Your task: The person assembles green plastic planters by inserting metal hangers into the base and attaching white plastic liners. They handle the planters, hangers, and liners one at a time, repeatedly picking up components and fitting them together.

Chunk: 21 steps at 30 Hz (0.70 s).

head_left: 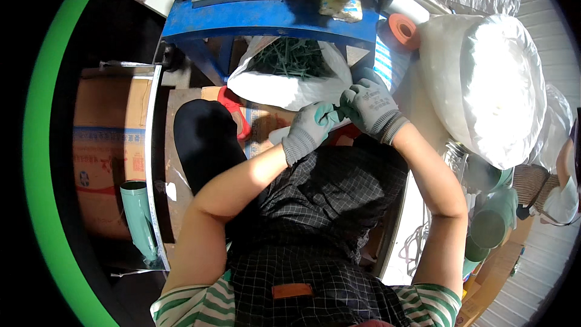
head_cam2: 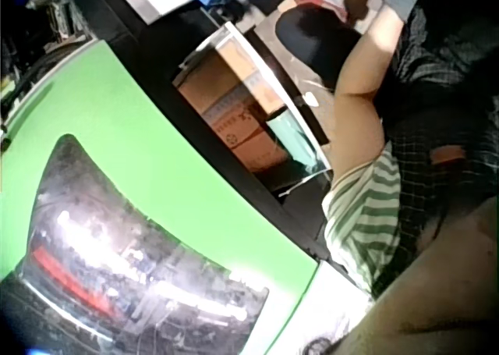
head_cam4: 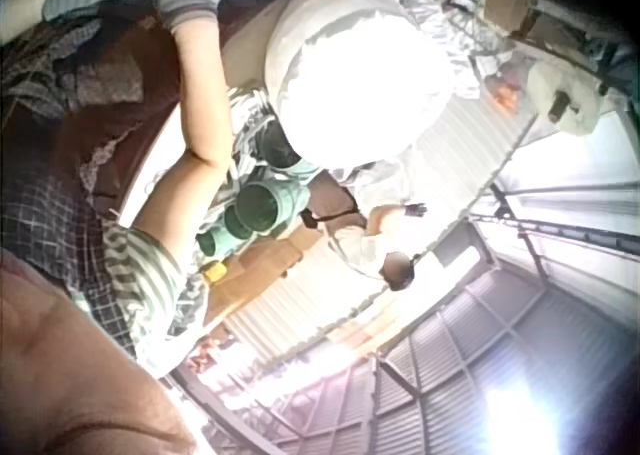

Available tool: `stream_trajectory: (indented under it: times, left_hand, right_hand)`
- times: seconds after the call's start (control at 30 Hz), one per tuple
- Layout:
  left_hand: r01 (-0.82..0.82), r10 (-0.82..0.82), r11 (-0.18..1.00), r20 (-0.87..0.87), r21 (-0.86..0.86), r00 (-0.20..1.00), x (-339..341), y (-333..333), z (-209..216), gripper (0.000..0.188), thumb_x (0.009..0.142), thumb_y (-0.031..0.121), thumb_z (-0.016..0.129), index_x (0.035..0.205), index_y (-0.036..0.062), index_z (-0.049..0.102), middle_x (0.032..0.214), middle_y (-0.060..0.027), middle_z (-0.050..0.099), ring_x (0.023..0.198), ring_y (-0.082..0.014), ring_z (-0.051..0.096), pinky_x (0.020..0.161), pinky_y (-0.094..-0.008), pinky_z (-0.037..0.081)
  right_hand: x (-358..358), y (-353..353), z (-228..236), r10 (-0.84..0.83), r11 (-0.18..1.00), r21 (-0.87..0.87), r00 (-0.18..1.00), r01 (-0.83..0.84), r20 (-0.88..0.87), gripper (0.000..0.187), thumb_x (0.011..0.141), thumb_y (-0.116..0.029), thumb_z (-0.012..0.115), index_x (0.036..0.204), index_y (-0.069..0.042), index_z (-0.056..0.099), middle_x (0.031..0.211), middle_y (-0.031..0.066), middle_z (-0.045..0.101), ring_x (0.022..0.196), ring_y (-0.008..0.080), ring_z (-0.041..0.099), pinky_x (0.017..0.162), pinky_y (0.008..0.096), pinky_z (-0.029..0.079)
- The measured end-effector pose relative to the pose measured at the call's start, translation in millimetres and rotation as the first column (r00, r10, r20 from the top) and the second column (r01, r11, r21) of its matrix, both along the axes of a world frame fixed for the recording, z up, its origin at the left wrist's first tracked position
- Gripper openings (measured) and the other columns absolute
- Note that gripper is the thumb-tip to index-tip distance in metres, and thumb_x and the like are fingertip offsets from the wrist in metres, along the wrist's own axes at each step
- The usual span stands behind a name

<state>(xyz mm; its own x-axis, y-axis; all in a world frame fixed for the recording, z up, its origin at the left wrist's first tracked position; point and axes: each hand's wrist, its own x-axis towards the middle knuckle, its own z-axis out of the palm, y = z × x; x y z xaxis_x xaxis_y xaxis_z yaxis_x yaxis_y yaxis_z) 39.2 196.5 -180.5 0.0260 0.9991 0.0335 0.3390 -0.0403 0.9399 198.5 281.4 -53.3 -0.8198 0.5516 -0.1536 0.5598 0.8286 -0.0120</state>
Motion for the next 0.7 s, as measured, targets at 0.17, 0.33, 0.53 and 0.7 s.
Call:
stream_trajectory:
  times: [0.17,0.33,0.53,0.7]
  left_hand:
    - [-0.01,0.099,0.993,0.765,-0.12,0.636,27,-8,-15,0.009,0.101,0.011,0.061,0.102,0.0039,0.067,0.093,-0.0063,0.067,0.087,-0.0201,0.067,0.079,-0.0339,0.056]
    - [0.258,0.232,0.937,0.972,-0.236,0.047,44,-6,-20,0.02,0.107,0.02,0.047,0.104,0.0067,0.062,0.098,-0.0071,0.067,0.085,-0.0206,0.067,0.072,-0.0348,0.059]
    - [0.174,-0.143,0.985,0.632,0.014,0.762,54,-4,-43,0.023,0.105,0.02,0.045,0.108,0.006,0.063,0.101,-0.0094,0.068,0.093,-0.0229,0.068,0.081,-0.0372,0.058]
    - [0.166,-0.114,0.984,0.508,-0.058,0.854,62,-2,-62,0.03,0.105,0.024,0.044,0.119,0.0063,0.064,0.111,-0.0121,0.071,0.098,-0.0239,0.069,0.085,-0.0379,0.058]
  right_hand:
    - [11,1,8,-0.015,0.996,-0.085,0.972,-0.005,-0.235,0.009,0.086,-0.014,0.069,0.094,-0.014,0.069,0.098,0.0089,0.069,0.107,0.0302,0.067,0.121,0.048,0.034]
    - [24,2,-2,0.006,1.0,-0.028,0.968,-0.013,-0.252,0.015,0.082,-0.014,0.073,0.097,-0.012,0.068,0.098,0.0101,0.069,0.11,0.0309,0.067,0.12,0.0488,0.034]
    - [26,3,-2,-0.006,0.999,-0.038,0.974,-0.003,-0.227,0.019,0.083,-0.019,0.075,0.099,-0.01,0.068,0.1,0.0111,0.069,0.11,0.0319,0.066,0.121,0.0488,0.033]
    - [26,6,-7,-0.044,0.996,-0.084,0.949,0.019,-0.314,0.023,0.084,-0.023,0.076,0.101,-0.01,0.067,0.102,0.0116,0.07,0.113,0.0331,0.066,0.122,0.0485,0.033]
